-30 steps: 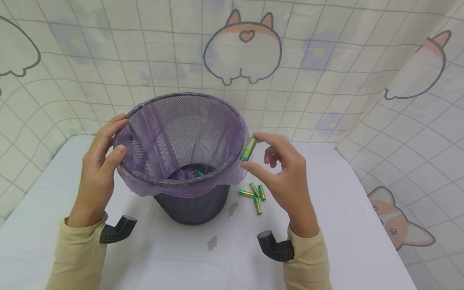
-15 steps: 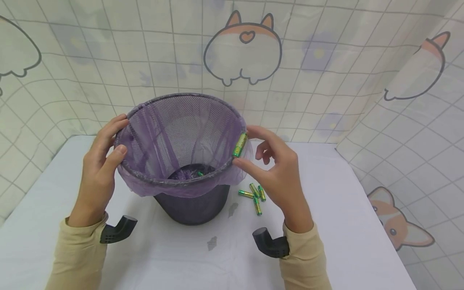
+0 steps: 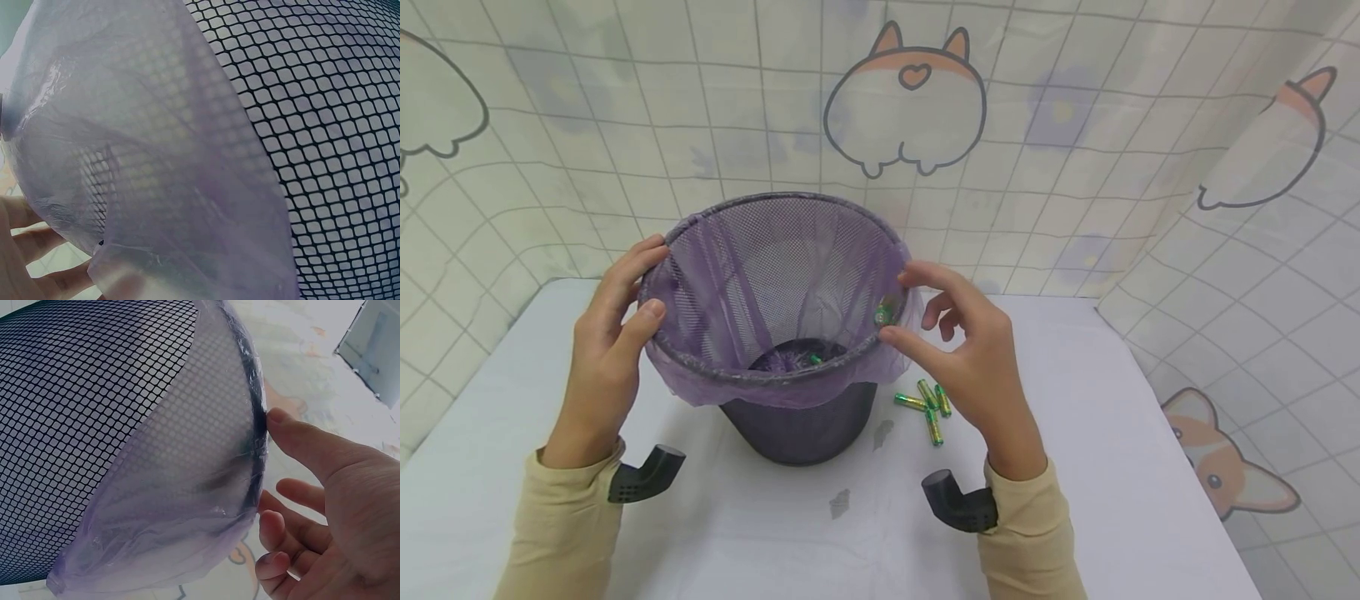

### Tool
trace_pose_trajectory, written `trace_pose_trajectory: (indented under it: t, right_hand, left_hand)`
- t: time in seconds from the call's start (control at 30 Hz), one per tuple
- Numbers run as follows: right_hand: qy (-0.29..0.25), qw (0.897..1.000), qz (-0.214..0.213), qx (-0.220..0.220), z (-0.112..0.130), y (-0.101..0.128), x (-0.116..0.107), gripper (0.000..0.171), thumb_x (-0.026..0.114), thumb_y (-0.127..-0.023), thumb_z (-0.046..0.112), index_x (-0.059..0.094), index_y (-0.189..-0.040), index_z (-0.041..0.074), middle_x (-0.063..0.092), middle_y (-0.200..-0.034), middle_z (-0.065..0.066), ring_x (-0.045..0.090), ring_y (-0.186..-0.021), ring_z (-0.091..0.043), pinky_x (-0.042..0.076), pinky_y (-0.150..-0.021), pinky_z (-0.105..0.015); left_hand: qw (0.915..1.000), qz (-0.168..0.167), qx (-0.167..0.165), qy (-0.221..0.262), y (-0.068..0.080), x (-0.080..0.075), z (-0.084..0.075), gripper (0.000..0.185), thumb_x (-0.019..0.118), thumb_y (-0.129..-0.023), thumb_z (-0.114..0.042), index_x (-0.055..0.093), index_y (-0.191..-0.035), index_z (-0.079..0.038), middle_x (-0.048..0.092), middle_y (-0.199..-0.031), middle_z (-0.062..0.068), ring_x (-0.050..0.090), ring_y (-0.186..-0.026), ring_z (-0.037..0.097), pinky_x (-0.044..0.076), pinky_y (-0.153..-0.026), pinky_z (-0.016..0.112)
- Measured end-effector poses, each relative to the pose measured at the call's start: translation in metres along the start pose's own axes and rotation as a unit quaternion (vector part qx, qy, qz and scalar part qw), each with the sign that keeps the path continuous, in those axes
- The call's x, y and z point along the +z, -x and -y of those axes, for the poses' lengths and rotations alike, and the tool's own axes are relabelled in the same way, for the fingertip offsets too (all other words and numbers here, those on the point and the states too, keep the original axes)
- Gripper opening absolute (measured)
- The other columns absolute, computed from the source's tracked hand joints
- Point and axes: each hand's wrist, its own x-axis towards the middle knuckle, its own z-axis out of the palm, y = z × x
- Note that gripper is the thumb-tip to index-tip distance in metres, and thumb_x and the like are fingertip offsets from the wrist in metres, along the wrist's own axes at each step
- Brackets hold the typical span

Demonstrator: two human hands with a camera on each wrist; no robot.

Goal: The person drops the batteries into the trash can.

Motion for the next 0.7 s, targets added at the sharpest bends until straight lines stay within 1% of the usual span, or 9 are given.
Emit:
trace_pose_trajectory:
  t: [0.2, 0.33, 0.5, 0.7]
  right_hand:
    - [0.006, 1.000, 0.000, -0.006, -0.001, 0.002, -0.001, 0.063, 0.079, -0.070, -0.008, 0.060, -0.128, 0.008, 0.067, -0.116, -0.008, 0.050, -0.076, -0.011, 0.039, -0.065, -0.019]
    - [0.011, 1.000, -0.010, -0.002, -0.003, 0.006, -0.005, 0.064, 0.079, -0.069, -0.010, 0.060, -0.128, 0.007, 0.065, -0.118, -0.010, 0.050, -0.077, -0.009, 0.039, -0.065, -0.018]
    - [0.013, 1.000, -0.016, 0.005, -0.008, 0.011, -0.009, 0.063, 0.078, -0.069, -0.011, 0.061, -0.127, 0.005, 0.065, -0.117, -0.011, 0.050, -0.076, -0.010, 0.039, -0.064, -0.018]
    - [0.024, 0.999, -0.018, 0.014, -0.014, 0.018, -0.011, 0.062, 0.079, -0.069, -0.010, 0.061, -0.126, 0.005, 0.065, -0.117, -0.005, 0.050, -0.076, -0.010, 0.039, -0.064, -0.017]
  left_hand:
    - [1.0000, 0.000, 0.002, -0.002, 0.000, 0.000, 0.001, 0.049, 0.049, -0.094, -0.017, 0.048, -0.143, -0.014, 0.040, -0.152, -0.001, 0.047, -0.124, 0.026, 0.041, -0.076, 0.020]
    - [1.0000, 0.000, 0.001, -0.002, 0.000, 0.001, 0.001, 0.049, 0.049, -0.094, -0.017, 0.048, -0.143, -0.014, 0.040, -0.152, -0.001, 0.047, -0.124, 0.026, 0.041, -0.075, 0.020]
    - [1.0000, 0.000, -0.001, -0.003, 0.000, 0.001, 0.000, 0.049, 0.048, -0.094, -0.017, 0.048, -0.143, -0.014, 0.040, -0.152, -0.001, 0.047, -0.124, 0.027, 0.041, -0.076, 0.020]
    - [1.0000, -0.002, -0.003, -0.005, 0.000, 0.001, 0.001, 0.049, 0.048, -0.094, -0.018, 0.048, -0.143, -0.014, 0.040, -0.152, -0.002, 0.046, -0.124, 0.026, 0.041, -0.076, 0.020]
